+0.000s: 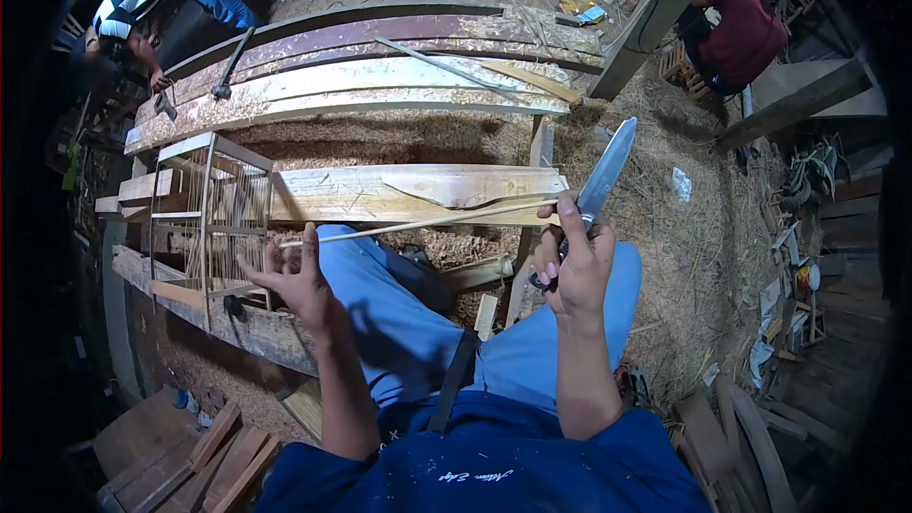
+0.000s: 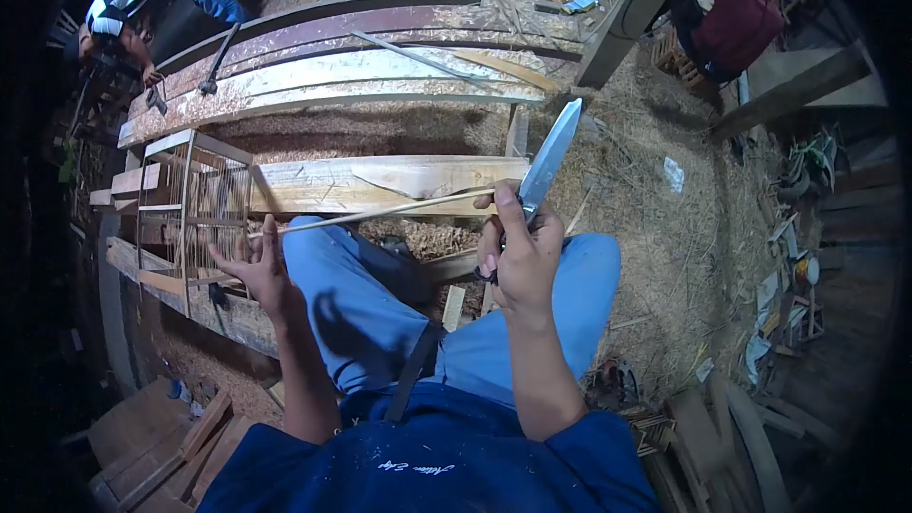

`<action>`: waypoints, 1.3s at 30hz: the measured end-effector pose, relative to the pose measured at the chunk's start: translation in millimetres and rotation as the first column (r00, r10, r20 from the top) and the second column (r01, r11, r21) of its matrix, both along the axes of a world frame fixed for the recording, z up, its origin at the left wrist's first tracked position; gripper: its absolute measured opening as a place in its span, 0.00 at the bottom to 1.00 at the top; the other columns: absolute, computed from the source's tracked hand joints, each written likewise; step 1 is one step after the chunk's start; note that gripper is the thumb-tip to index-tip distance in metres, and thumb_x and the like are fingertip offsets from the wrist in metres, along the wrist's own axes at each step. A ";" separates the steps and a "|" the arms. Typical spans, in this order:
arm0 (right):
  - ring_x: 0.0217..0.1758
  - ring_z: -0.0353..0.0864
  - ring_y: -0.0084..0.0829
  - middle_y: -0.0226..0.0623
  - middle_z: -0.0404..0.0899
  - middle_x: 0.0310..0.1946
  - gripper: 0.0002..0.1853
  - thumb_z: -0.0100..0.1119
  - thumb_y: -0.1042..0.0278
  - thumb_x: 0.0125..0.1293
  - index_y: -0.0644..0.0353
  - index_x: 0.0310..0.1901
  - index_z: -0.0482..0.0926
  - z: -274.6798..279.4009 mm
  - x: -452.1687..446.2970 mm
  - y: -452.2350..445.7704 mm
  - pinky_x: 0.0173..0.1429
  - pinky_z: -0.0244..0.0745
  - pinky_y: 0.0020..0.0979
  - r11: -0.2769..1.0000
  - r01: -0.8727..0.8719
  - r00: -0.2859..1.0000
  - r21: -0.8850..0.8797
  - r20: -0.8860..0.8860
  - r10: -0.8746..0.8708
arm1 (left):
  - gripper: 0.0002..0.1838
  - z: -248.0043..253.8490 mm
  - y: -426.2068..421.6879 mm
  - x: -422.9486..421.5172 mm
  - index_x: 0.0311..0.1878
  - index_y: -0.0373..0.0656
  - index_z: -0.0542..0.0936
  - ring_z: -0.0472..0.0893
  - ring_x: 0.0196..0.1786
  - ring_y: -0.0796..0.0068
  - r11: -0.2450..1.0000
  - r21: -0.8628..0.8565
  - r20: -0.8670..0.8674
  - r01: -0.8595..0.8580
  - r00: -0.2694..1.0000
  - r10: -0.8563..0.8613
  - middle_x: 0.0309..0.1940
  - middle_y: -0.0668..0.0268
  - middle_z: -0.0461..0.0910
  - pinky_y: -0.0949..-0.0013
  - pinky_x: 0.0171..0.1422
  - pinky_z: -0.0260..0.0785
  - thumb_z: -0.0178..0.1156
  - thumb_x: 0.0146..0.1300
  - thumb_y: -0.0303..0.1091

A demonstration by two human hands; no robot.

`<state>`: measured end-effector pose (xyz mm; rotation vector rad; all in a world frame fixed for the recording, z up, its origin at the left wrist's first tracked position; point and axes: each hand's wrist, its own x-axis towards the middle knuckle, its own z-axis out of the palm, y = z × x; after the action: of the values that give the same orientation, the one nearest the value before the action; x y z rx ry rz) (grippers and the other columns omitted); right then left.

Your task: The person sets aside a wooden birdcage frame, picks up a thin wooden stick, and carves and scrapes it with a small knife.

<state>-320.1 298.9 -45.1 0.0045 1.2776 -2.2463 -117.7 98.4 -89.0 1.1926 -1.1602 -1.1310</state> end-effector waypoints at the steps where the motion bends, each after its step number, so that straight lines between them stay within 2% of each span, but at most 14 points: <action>1: 0.11 0.65 0.17 0.41 0.83 0.35 0.10 0.58 0.66 0.78 0.66 0.46 0.78 -3.8 0.0 1.4 0.13 0.61 0.22 1.000 0.003 1.000 0.004 -0.012 -0.003 | 0.39 -7.1 -4.2 8.8 0.77 0.43 0.59 0.73 0.70 0.58 0.991 -0.131 0.247 0.029 0.969 0.004 0.73 0.55 0.65 0.48 0.78 0.55 0.69 0.70 0.33; 3: 0.11 0.65 0.17 0.41 0.83 0.35 0.10 0.58 0.66 0.79 0.66 0.46 0.78 -5.9 0.4 2.1 0.13 0.61 0.22 1.000 0.000 1.000 0.008 -0.025 0.000 | 0.36 -12.6 -5.9 20.9 0.75 0.43 0.65 0.72 0.72 0.56 0.964 -0.262 0.464 0.049 0.882 0.081 0.75 0.56 0.65 0.42 0.84 0.43 0.70 0.68 0.35; 5: 0.11 0.65 0.16 0.40 0.83 0.35 0.09 0.58 0.66 0.78 0.65 0.47 0.78 -6.3 1.6 1.7 0.13 0.61 0.22 0.999 0.036 0.999 0.039 -0.035 -0.034 | 0.23 -5.2 -0.1 28.0 0.66 0.49 0.79 0.76 0.70 0.60 0.857 -0.139 0.649 0.497 0.699 -0.301 0.64 0.62 0.80 0.38 0.84 0.39 0.69 0.69 0.38; 7: 0.11 0.65 0.16 0.40 0.83 0.34 0.09 0.58 0.67 0.78 0.65 0.47 0.78 -14.6 -5.3 7.1 0.13 0.61 0.22 0.997 0.046 0.998 0.055 -0.043 -0.044 | 0.10 17.7 18.8 21.7 0.50 0.47 0.89 0.81 0.66 0.65 0.835 0.048 0.685 0.548 0.590 -0.427 0.50 0.67 0.89 0.38 0.85 0.32 0.64 0.74 0.38; 9: 0.11 0.65 0.16 0.40 0.83 0.34 0.09 0.58 0.67 0.78 0.65 0.47 0.78 -18.0 -10.1 9.6 0.13 0.61 0.22 0.996 0.061 0.997 0.071 -0.056 -0.057 | 0.09 31.2 31.6 12.9 0.47 0.48 0.90 0.84 0.62 0.61 0.775 -0.030 0.855 0.632 0.418 -0.308 0.49 0.68 0.90 0.31 0.83 0.22 0.64 0.73 0.37; 12: 0.12 0.65 0.15 0.39 0.83 0.33 0.08 0.58 0.68 0.78 0.65 0.48 0.78 -17.7 -7.6 13.7 0.13 0.61 0.22 0.991 0.058 0.996 0.124 -0.074 -0.049 | 0.08 35.1 41.3 14.3 0.49 0.53 0.90 0.84 0.63 0.61 0.675 0.189 0.800 0.714 0.286 -0.527 0.47 0.72 0.90 0.31 0.82 0.21 0.65 0.72 0.40; 13: 0.12 0.65 0.15 0.39 0.83 0.33 0.08 0.58 0.68 0.78 0.65 0.48 0.78 -16.9 -2.9 13.8 0.13 0.60 0.22 0.991 0.014 0.997 0.131 -0.076 -0.004 | 0.09 41.1 48.5 9.1 0.48 0.50 0.90 0.86 0.57 0.57 0.617 0.188 0.795 0.765 0.250 -0.552 0.45 0.66 0.91 0.37 0.83 0.37 0.65 0.72 0.40; 15: 0.12 0.65 0.15 0.39 0.83 0.33 0.08 0.58 0.68 0.78 0.65 0.48 0.78 -17.7 6.5 13.5 0.13 0.60 0.21 0.989 -0.040 0.996 0.140 -0.071 0.051 | 0.09 40.1 57.6 -4.5 0.50 0.44 0.88 0.89 0.46 0.61 0.491 0.235 0.565 0.839 0.293 -0.771 0.38 0.60 0.90 0.53 0.68 0.69 0.64 0.73 0.33; 17: 0.12 0.65 0.15 0.39 0.83 0.32 0.08 0.59 0.69 0.77 0.66 0.48 0.78 -19.9 16.3 12.5 0.14 0.60 0.21 0.980 -0.138 0.987 0.144 -0.064 0.148 | 0.10 32.7 76.8 -14.1 0.53 0.34 0.85 0.84 0.32 0.75 0.445 0.220 0.282 0.868 0.381 -0.881 0.30 0.59 0.87 0.70 0.36 0.77 0.59 0.73 0.23; 19: 0.12 0.64 0.14 0.38 0.83 0.30 0.13 0.54 0.63 0.81 0.67 0.48 0.78 -23.8 19.5 13.7 0.14 0.59 0.20 0.971 -0.152 0.985 0.184 -0.056 0.165 | 0.12 44.4 83.6 -22.7 0.55 0.31 0.83 0.80 0.22 0.78 0.333 0.395 0.222 0.856 0.263 -0.939 0.25 0.62 0.83 0.72 0.27 0.73 0.55 0.78 0.26; 24: 0.14 0.63 0.13 0.35 0.82 0.25 0.25 0.41 0.51 0.86 0.68 0.57 0.77 -46.5 16.0 34.8 0.18 0.57 0.18 0.918 -0.331 0.921 0.217 -0.139 0.365 | 0.18 25.3 86.2 -21.0 0.52 0.33 0.79 0.75 0.18 0.80 0.257 0.541 -0.183 0.801 0.410 -0.894 0.21 0.66 0.78 0.75 0.22 0.67 0.47 0.84 0.40; 30: 0.30 0.79 0.17 0.42 0.89 0.50 0.26 0.54 0.77 0.77 0.52 0.74 0.72 -47.8 27.7 39.2 0.35 0.77 0.25 0.731 -0.485 0.689 0.479 -0.305 0.657 | 0.18 10.4 86.5 -14.4 0.51 0.35 0.78 0.71 0.16 0.82 0.226 0.524 -0.297 0.821 0.425 -0.855 0.20 0.66 0.77 0.77 0.20 0.63 0.45 0.85 0.41; 35: 0.31 0.80 0.18 0.45 0.86 0.58 0.29 0.58 0.81 0.73 0.53 0.74 0.73 -34.4 30.1 40.1 0.39 0.80 0.26 0.640 -0.549 0.637 0.537 -0.227 0.736 | 0.17 13.3 87.9 -15.9 0.57 0.38 0.79 0.68 0.17 0.85 0.188 0.498 -0.384 0.846 0.410 -0.828 0.21 0.67 0.76 0.78 0.21 0.59 0.45 0.85 0.40; 39: 0.31 0.78 0.22 0.43 0.85 0.46 0.32 0.64 0.81 0.68 0.52 0.73 0.74 -22.5 26.9 43.4 0.39 0.78 0.28 0.551 -0.539 0.601 0.637 -0.167 0.782 | 0.16 15.1 93.7 -18.7 0.61 0.40 0.79 0.69 0.20 0.87 0.285 0.455 -0.295 0.844 0.445 -0.846 0.25 0.68 0.79 0.78 0.24 0.59 0.49 0.83 0.39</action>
<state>-293.2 342.3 -67.6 -0.7246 1.7157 -1.1765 -136.4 192.0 -73.9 0.9111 -1.6003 -2.4543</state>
